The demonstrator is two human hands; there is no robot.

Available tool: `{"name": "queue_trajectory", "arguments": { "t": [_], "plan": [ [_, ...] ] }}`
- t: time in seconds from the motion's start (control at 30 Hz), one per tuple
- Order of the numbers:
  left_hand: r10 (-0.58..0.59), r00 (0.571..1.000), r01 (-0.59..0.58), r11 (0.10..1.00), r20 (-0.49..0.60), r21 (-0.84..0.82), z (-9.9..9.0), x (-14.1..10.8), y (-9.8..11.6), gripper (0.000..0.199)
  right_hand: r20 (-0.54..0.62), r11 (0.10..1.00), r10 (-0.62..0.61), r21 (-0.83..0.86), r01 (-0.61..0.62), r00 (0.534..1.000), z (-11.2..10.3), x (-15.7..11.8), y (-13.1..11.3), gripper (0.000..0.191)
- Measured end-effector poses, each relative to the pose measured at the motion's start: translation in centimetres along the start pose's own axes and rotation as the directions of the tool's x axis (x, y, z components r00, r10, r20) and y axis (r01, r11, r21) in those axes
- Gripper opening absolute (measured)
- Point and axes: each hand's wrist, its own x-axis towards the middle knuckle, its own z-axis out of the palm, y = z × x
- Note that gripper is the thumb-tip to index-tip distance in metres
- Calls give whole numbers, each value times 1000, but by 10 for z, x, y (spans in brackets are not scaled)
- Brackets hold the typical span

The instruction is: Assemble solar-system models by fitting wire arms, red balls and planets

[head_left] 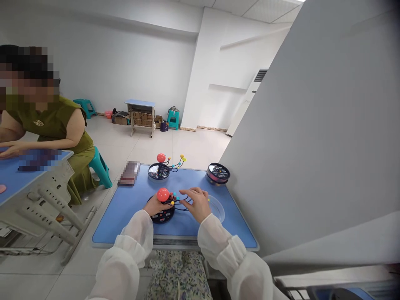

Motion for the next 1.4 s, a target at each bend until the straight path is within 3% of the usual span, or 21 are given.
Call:
{"name": "queue_trajectory", "arguments": {
  "t": [0.13, 0.4, 0.83, 1.1, 1.2, 1.27, 1.33, 1.4],
  "plan": [
    [10, 1000, -9, 999, -20, 37, 1, 0, 0, 29, 39, 999, 0, 37, -1, 999, 11, 4, -6, 15],
    [51, 998, -48, 997, -30, 68, 4, 2, 2, 20, 30, 996, 2, 87, -5, 1000, 10, 0, -9, 22],
    [50, 998, -46, 993, -34, 109, 3, 2, -2, 23, -139, 996, -33, 79, 44, 990, 23, -6, -9, 25],
    [38, 999, -36, 994, -17, 101, 3, 1, 0, 22, -68, 996, 53, 78, -47, 996, 25, -7, -12, 27],
    [26, 1000, -26, 996, -4, 85, 3, 1, 1, 23, 25, 998, 19, 61, -20, 1000, 13, -4, -3, 23],
    [13, 1000, -13, 997, 1, 72, 3, 0, 1, 25, 27, 1000, 15, 19, -16, 1000, -4, -3, 13, 23],
    [-5, 1000, 5, 998, -2, 61, 4, 0, 0, 27, -41, 993, 51, -102, -55, 998, -23, -4, 34, 21],
    [-23, 1000, 24, 998, -11, 54, 5, -1, 0, 29, -38, 961, 52, -269, -61, 998, -40, -8, 56, 21]
  ]
}}
